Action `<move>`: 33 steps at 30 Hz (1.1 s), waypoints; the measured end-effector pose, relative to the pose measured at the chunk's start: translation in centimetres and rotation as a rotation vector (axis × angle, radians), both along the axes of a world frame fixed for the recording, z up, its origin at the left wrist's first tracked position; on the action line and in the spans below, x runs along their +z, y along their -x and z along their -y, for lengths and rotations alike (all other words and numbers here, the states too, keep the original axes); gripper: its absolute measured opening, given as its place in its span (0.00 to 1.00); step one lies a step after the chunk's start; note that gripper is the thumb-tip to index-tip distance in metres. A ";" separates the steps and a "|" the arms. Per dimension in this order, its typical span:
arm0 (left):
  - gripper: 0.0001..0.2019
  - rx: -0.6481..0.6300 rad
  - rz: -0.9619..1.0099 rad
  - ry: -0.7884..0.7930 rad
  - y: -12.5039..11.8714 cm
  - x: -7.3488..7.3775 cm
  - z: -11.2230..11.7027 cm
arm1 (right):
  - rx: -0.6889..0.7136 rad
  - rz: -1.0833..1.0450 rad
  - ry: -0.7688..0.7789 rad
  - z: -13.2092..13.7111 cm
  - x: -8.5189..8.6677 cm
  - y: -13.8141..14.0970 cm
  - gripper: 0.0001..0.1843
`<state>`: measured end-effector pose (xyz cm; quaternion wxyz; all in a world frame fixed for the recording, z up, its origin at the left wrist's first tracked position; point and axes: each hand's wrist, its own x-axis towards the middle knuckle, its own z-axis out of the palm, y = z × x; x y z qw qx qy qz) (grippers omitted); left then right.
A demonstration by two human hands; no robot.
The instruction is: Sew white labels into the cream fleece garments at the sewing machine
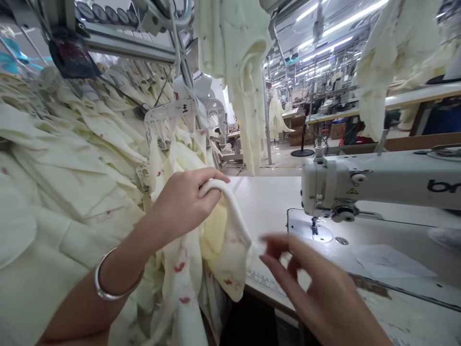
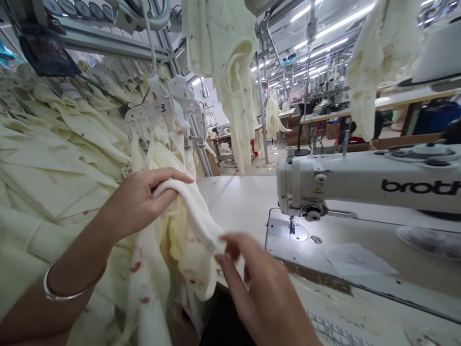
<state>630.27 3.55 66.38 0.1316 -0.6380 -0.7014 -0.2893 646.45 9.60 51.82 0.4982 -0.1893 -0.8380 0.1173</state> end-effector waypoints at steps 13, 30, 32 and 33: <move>0.14 0.046 0.278 0.069 3.0 -0.5 -1.5 | -0.146 0.214 -0.091 -6.7 0.4 -6.2 0.10; 0.09 -0.275 0.586 -0.055 -1.5 0.5 -8.2 | -0.465 0.272 -0.278 0.1 -5.1 -0.6 0.15; 0.10 -0.250 0.583 -0.075 -0.9 0.5 -8.1 | -0.330 0.178 -0.191 0.7 -5.6 -1.6 0.14; 0.10 -0.239 0.587 -0.088 -0.6 0.5 -8.0 | -0.255 0.126 -0.122 1.3 -5.8 -2.3 0.13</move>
